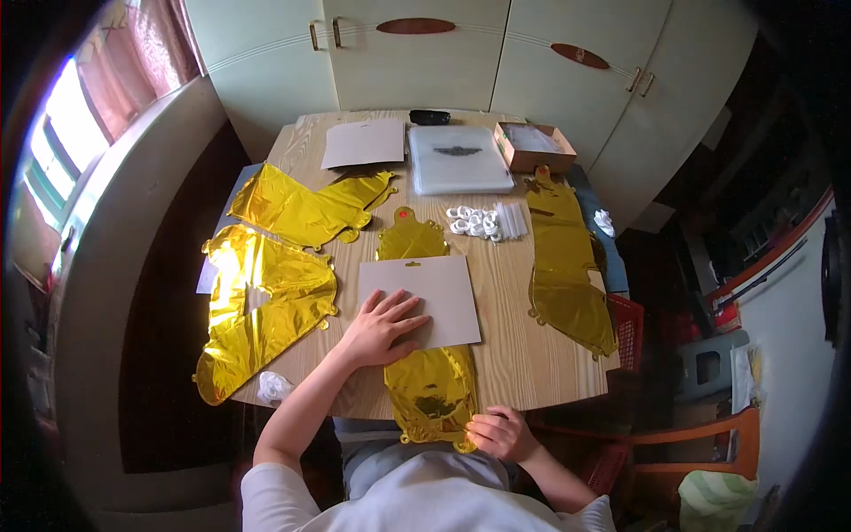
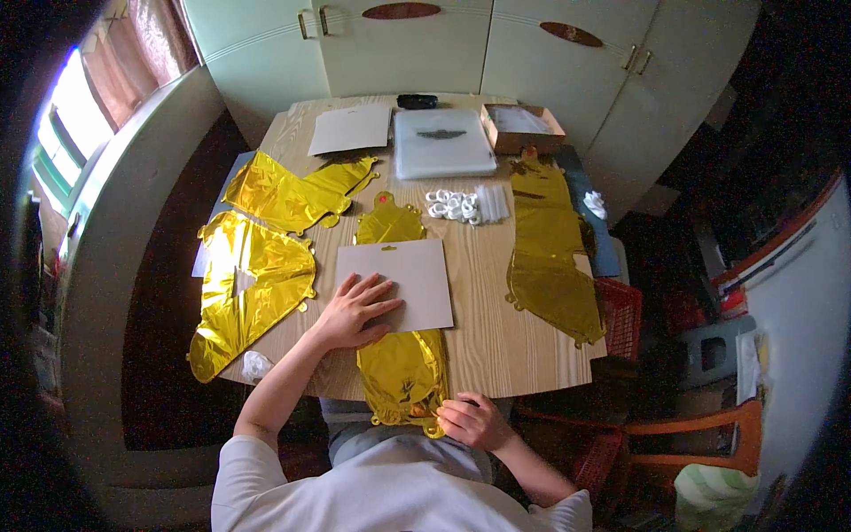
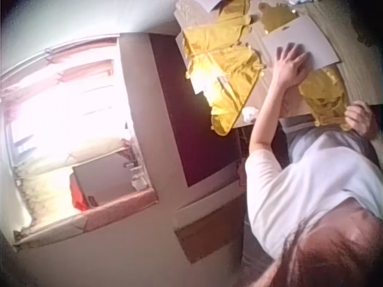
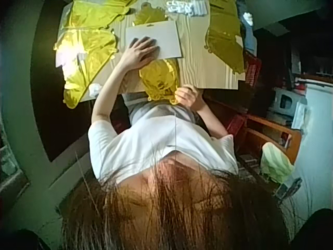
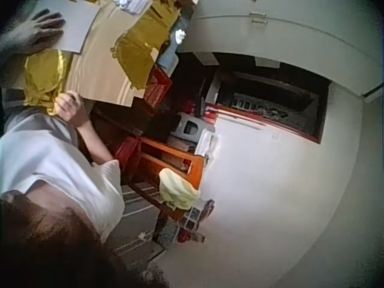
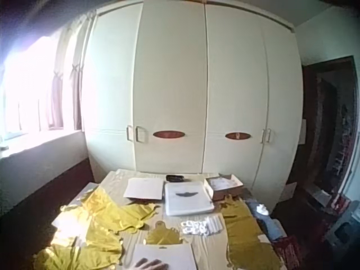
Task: Folding gold foil balloons and placing them onto cardboard inserts for packaging.
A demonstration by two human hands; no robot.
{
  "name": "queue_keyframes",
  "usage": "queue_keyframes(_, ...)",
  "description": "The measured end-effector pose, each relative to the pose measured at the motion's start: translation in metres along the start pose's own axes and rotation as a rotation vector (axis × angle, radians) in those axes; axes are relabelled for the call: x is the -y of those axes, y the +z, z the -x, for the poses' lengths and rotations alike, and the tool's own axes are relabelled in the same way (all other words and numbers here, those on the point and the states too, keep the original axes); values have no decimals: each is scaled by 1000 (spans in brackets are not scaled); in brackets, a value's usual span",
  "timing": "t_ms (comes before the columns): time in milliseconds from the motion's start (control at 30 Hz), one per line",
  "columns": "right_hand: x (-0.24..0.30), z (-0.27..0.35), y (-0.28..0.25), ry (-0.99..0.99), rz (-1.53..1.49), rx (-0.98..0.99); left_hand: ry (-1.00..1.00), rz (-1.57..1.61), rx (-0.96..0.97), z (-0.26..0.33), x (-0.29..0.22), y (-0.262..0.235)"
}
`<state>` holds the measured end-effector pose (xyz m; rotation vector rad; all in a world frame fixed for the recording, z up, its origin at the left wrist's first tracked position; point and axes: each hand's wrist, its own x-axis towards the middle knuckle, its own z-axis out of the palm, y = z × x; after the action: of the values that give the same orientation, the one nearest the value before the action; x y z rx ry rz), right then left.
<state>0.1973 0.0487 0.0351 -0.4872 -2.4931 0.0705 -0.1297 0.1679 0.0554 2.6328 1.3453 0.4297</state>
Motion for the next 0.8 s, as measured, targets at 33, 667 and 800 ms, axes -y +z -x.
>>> queue_keyframes(33,0,0,0,2,2,-2,1,-1,1,0,0,0)
queue_keyframes(667,-11,-48,1,33,121,187,31,-8,-35,1,1,2)
queue_keyframes(800,-11,-47,3,51,83,165,33,-6,-37,1,0,1)
